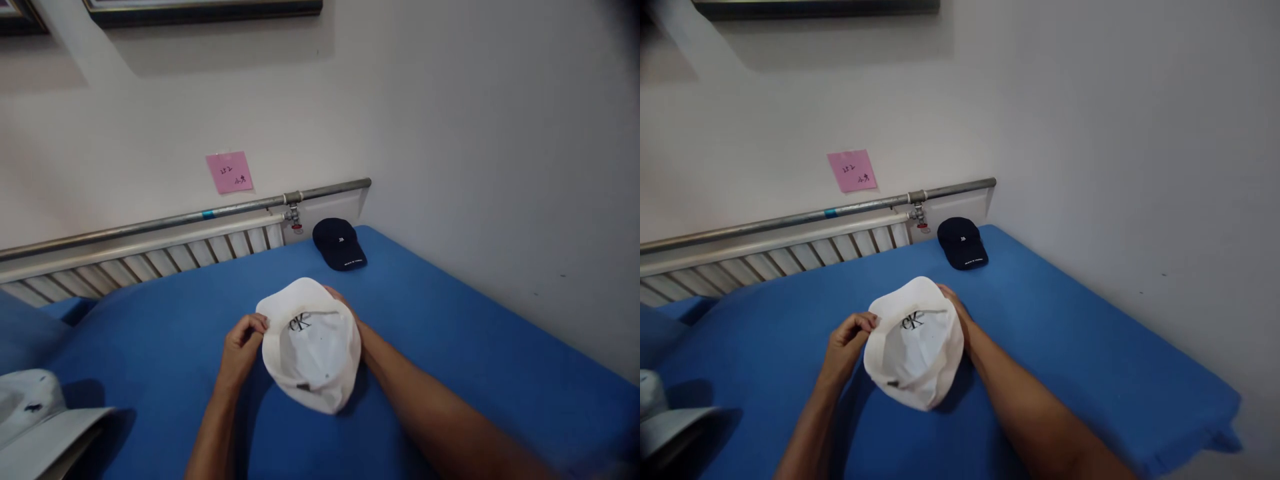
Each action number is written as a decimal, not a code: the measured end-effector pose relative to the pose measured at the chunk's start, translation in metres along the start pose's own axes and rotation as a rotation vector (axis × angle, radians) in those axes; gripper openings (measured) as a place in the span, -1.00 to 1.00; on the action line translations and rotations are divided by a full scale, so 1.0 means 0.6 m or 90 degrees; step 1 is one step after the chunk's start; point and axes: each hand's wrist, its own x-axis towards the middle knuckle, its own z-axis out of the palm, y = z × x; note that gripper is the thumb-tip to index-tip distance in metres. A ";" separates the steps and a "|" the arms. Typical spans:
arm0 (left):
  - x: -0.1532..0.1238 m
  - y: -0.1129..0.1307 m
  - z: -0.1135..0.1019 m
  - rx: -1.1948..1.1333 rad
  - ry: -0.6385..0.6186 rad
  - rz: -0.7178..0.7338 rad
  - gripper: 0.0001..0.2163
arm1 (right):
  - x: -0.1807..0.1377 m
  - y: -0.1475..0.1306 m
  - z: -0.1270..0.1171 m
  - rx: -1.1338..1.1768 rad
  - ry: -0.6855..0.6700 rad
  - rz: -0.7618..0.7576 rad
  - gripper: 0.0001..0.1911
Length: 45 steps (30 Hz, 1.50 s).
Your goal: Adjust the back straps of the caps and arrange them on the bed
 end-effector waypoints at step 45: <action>-0.023 0.047 0.050 0.338 -0.205 0.062 -0.78 | -0.103 0.019 0.022 -0.585 -0.253 -0.771 -0.85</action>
